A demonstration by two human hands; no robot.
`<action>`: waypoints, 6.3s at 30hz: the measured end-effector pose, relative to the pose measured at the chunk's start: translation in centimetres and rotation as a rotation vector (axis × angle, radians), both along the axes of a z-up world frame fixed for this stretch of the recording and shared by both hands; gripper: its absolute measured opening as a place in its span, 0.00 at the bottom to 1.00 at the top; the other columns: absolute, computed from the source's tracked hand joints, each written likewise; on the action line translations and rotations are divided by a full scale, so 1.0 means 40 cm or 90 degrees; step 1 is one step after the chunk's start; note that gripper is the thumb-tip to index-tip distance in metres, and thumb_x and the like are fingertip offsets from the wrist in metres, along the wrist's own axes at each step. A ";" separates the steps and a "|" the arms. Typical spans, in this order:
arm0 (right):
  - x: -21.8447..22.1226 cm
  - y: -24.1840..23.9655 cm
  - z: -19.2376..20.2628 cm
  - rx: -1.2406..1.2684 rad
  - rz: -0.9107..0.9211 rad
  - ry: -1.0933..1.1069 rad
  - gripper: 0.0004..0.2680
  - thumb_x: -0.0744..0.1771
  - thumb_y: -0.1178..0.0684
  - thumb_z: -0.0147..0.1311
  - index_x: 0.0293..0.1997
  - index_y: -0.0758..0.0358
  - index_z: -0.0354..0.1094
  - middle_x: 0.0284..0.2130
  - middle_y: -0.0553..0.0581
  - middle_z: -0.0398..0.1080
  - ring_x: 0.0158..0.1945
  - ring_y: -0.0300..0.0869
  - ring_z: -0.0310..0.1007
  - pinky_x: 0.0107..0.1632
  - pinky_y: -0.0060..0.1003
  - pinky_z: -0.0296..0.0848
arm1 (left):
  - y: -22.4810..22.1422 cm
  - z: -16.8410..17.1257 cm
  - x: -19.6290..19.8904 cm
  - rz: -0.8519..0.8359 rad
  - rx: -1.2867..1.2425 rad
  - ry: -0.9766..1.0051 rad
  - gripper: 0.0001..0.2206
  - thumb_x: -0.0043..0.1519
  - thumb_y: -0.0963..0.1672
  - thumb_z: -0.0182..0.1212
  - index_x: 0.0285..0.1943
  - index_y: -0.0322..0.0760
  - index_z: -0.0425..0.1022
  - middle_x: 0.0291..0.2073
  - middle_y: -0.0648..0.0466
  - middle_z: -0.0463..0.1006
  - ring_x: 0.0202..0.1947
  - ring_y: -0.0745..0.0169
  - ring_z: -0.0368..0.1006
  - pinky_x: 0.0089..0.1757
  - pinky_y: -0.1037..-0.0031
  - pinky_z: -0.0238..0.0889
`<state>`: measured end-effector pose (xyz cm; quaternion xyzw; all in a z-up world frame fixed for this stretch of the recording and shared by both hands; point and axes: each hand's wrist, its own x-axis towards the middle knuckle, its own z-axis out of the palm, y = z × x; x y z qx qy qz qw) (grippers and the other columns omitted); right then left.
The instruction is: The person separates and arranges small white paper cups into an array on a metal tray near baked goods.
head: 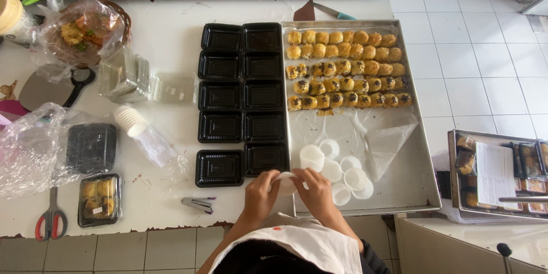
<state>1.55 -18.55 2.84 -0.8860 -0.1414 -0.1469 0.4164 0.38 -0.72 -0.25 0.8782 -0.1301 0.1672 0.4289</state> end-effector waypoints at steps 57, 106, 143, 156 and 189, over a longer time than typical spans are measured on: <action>0.031 -0.260 0.032 -0.157 -0.300 0.162 0.07 0.67 0.52 0.58 0.48 0.55 0.76 0.43 0.55 0.79 0.41 0.45 0.81 0.45 0.41 0.75 | 0.002 -0.048 -0.006 -0.017 -0.304 0.234 0.08 0.62 0.43 0.65 0.46 0.34 0.78 0.41 0.50 0.83 0.38 0.62 0.82 0.35 0.76 0.80; 0.262 -0.370 -0.184 -0.180 -0.429 0.157 0.20 0.61 0.39 0.69 0.52 0.58 0.71 0.43 0.63 0.73 0.48 0.56 0.73 0.48 0.50 0.72 | 0.003 -0.115 0.001 -0.131 -0.607 0.345 0.18 0.56 0.38 0.70 0.54 0.33 0.70 0.44 0.51 0.79 0.46 0.66 0.76 0.48 0.77 0.70; -0.016 -0.108 0.019 0.315 -0.026 0.390 0.19 0.65 0.52 0.59 0.64 0.57 0.64 0.53 0.57 0.71 0.49 0.44 0.78 0.46 0.40 0.84 | -0.117 -0.116 0.084 -0.115 -0.530 0.365 0.09 0.66 0.43 0.61 0.48 0.31 0.70 0.38 0.51 0.80 0.39 0.70 0.77 0.38 0.80 0.69; -0.013 -0.157 -0.028 0.051 -0.235 0.192 0.14 0.69 0.60 0.53 0.60 0.54 0.75 0.40 0.62 0.73 0.40 0.46 0.75 0.45 0.36 0.73 | -0.065 -0.065 0.044 -0.052 -0.415 0.292 0.10 0.62 0.46 0.66 0.43 0.34 0.75 0.37 0.51 0.82 0.36 0.66 0.78 0.39 0.77 0.74; 0.033 -0.163 0.012 0.101 -0.257 -0.041 0.06 0.64 0.60 0.66 0.42 0.61 0.76 0.31 0.55 0.75 0.31 0.40 0.77 0.36 0.35 0.74 | -0.150 -0.058 0.127 -0.227 -0.537 0.447 0.24 0.57 0.39 0.71 0.63 0.31 0.70 0.49 0.52 0.80 0.48 0.64 0.77 0.46 0.77 0.75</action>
